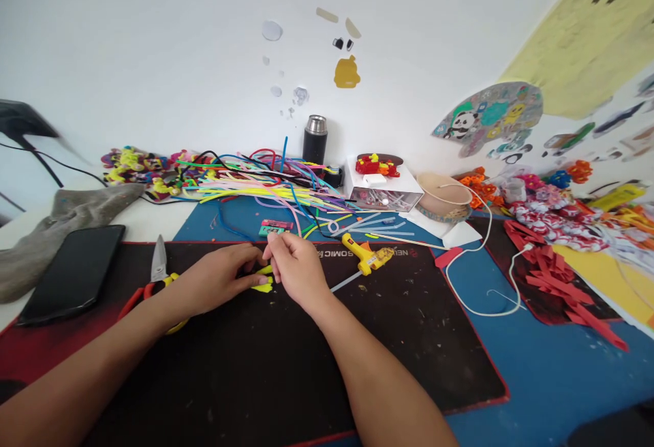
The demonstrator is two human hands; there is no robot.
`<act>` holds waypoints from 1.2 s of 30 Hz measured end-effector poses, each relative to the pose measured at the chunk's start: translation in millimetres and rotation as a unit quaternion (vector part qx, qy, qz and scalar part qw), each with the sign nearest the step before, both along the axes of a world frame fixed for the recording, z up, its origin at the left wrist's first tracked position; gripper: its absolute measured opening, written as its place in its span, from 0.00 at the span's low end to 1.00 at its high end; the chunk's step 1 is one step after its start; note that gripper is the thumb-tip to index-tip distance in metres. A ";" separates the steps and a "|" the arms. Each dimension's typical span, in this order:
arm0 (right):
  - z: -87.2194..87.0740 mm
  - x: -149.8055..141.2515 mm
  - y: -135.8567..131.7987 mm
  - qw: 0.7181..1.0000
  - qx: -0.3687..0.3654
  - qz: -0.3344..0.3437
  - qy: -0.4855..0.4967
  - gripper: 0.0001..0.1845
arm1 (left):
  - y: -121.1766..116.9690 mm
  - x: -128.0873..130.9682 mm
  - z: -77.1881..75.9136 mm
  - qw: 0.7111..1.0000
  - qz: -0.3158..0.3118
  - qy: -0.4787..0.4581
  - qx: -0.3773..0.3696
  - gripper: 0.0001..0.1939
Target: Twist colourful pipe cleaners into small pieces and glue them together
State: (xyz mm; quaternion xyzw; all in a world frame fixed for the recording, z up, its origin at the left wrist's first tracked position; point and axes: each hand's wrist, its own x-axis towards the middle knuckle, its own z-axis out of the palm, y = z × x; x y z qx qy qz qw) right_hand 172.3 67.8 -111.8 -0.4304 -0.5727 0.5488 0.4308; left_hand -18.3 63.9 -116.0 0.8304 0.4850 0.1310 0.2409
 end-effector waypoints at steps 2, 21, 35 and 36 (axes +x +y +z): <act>1.3 -0.5 -0.6 1.000 -0.001 -0.002 0.006 0.24 | -0.7 0.1 0.1 1.000 -0.021 0.004 0.005 0.11; -0.6 -0.3 -1.7 1.000 0.009 -0.020 0.015 0.24 | 0.2 -0.6 -10.1 0.999 -0.006 -0.043 0.029 0.12; -9.6 14.5 21.1 0.980 -0.001 -0.131 0.148 0.25 | 33.3 -38.1 36.0 0.974 0.207 -0.070 0.065 0.22; -9.5 13.7 20.2 0.981 -0.001 -0.130 0.144 0.25 | 36.3 -37.2 37.4 0.977 0.200 -0.048 0.060 0.21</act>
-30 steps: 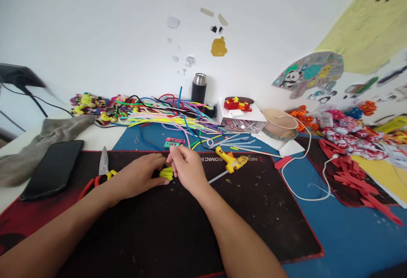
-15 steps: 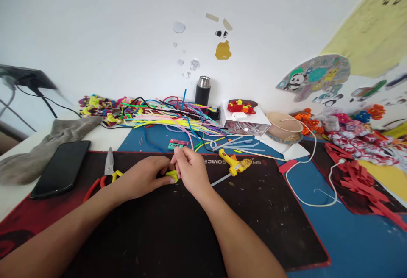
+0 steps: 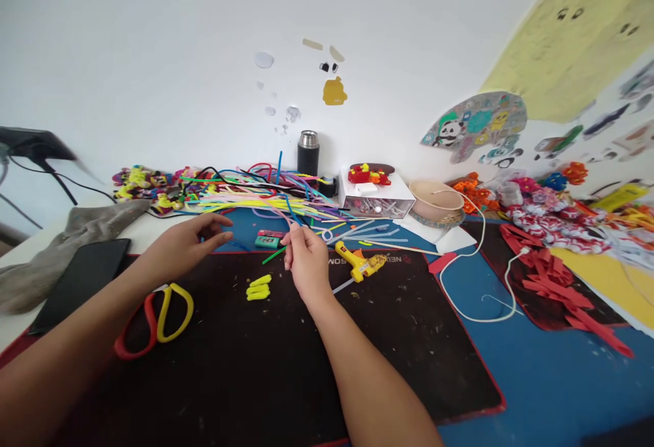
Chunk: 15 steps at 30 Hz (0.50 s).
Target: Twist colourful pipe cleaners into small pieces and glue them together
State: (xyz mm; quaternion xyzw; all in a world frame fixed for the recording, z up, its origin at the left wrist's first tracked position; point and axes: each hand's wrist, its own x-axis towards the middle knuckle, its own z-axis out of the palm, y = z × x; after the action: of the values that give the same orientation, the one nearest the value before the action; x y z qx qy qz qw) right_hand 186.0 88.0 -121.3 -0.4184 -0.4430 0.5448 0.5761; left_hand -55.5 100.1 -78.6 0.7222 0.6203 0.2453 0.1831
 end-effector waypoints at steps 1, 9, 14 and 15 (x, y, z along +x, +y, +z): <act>-0.1 -1.1 -1.3 1.000 -0.002 0.002 -0.006 0.25 | 3.8 0.8 0.5 1.000 -0.005 0.018 -0.006 0.20; 4.0 -10.4 -13.6 0.995 0.029 0.053 -0.085 0.24 | 62.4 0.0 -14.4 0.985 0.029 0.163 0.052 0.16; 3.5 -10.8 -13.9 0.995 0.025 0.054 -0.080 0.24 | 98.1 -9.0 -28.5 0.973 0.058 0.211 0.074 0.16; 2.9 -11.1 -14.1 0.995 0.022 0.057 -0.081 0.24 | 102.9 -11.1 -31.6 0.971 0.058 0.221 0.072 0.15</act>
State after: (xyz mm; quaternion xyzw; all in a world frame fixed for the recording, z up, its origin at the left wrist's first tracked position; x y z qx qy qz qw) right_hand 174.9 73.9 -118.4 -0.4223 -0.5233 0.5314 0.5152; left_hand -66.5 203.0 -110.1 0.7324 0.6672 0.1333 -0.0256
